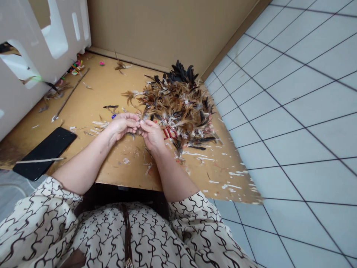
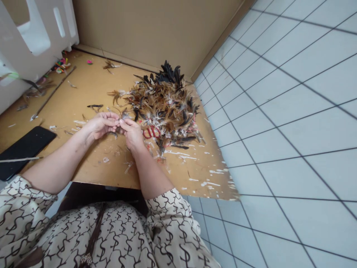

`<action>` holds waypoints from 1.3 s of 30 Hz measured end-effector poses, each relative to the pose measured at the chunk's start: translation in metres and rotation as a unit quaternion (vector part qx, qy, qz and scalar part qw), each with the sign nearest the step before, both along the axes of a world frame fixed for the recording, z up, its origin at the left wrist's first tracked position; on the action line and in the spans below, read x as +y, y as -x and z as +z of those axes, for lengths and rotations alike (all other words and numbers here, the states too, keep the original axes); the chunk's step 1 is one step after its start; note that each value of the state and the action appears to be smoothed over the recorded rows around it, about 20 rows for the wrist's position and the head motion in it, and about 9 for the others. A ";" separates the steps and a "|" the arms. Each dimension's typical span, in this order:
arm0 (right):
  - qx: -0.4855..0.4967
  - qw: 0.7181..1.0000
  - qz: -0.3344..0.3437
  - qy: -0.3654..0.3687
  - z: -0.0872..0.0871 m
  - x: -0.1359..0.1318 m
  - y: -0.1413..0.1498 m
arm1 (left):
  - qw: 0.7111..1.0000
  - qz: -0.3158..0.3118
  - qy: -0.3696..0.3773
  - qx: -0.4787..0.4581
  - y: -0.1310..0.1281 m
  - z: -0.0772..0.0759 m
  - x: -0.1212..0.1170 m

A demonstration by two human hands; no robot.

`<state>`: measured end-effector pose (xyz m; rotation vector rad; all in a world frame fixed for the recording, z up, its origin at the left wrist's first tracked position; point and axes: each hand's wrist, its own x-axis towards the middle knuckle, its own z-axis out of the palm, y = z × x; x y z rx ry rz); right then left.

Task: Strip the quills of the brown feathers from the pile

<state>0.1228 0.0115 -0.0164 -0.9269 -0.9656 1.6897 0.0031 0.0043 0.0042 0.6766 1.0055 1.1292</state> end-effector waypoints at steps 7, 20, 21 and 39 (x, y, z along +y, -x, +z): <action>-0.029 0.999 -0.017 -0.001 -0.002 0.003 -0.004 | 0.997 0.000 -0.050 0.060 0.002 0.002 -0.001; -0.088 0.989 0.115 -0.040 0.002 -0.003 -0.006 | 0.982 -0.093 -0.082 0.142 0.019 0.014 -0.006; -0.094 0.989 0.108 -0.044 0.002 -0.002 -0.006 | 0.982 -0.089 -0.080 0.144 0.019 0.014 -0.005; -0.141 0.985 0.007 -0.104 0.000 0.002 -0.007 | 0.963 -0.036 -0.105 0.245 0.016 0.012 -0.004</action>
